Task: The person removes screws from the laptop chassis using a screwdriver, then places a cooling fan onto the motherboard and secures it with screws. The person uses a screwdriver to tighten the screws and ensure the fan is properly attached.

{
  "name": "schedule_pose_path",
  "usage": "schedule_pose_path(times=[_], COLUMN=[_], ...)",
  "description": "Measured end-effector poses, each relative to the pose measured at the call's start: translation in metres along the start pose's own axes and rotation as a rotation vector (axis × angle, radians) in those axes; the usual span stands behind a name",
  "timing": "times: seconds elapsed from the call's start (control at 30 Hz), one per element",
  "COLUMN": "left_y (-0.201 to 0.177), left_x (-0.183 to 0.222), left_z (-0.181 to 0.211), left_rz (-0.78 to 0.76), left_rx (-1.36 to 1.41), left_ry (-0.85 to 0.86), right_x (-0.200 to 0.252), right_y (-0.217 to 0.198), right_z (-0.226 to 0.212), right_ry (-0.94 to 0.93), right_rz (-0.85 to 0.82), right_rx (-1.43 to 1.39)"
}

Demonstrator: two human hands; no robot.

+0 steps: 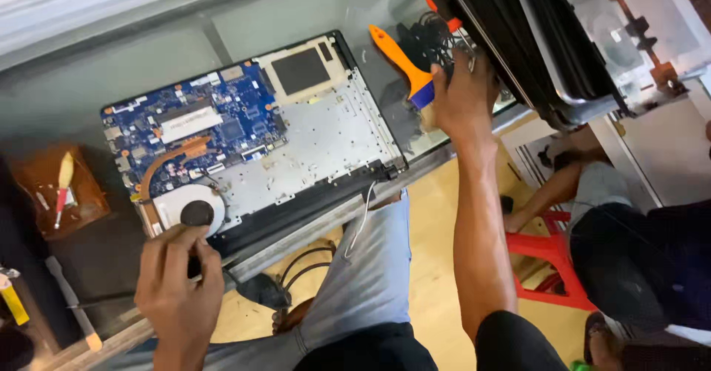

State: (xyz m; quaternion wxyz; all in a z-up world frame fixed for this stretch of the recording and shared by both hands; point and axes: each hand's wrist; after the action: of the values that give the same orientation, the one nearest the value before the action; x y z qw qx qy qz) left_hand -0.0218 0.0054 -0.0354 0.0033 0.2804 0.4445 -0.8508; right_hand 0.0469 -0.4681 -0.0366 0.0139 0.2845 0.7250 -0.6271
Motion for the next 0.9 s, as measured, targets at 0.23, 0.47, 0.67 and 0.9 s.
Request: schedule_pose_path(times=[0.23,0.47,0.67,0.9], left_y=[0.015,0.009,-0.011,-0.028], left_x=[0.016,0.007,-0.019,-0.027], left_z=[-0.015,-0.008,0.019,0.024], left_rz=[-0.033,-0.01,0.12,0.417], left_rx=[-0.03,-0.024,0.015,0.197], left_ry=[-0.023,-0.013,0.087,-0.17], right_x=[-0.008,-0.034,0.007,0.087], right_y=[0.004,-0.008,-0.059,-0.068], right_z=[-0.016,-0.029,-0.062,-0.162], right_ry=[0.098,0.086,-0.222,0.096], right_rz=[0.118,-0.154,0.286,-0.019], right_rx=[0.012,0.196,-0.03,-1.881])
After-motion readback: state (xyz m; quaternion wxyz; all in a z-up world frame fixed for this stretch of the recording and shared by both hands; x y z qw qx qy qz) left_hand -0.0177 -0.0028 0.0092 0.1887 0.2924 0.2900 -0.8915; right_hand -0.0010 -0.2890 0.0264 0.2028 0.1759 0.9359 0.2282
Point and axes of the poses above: each hand's wrist, its own x-axis away from the middle knuckle, its own y-axis out of the palm, z = x × y, and after that the axes turned 2 degrees about -y, right-handed
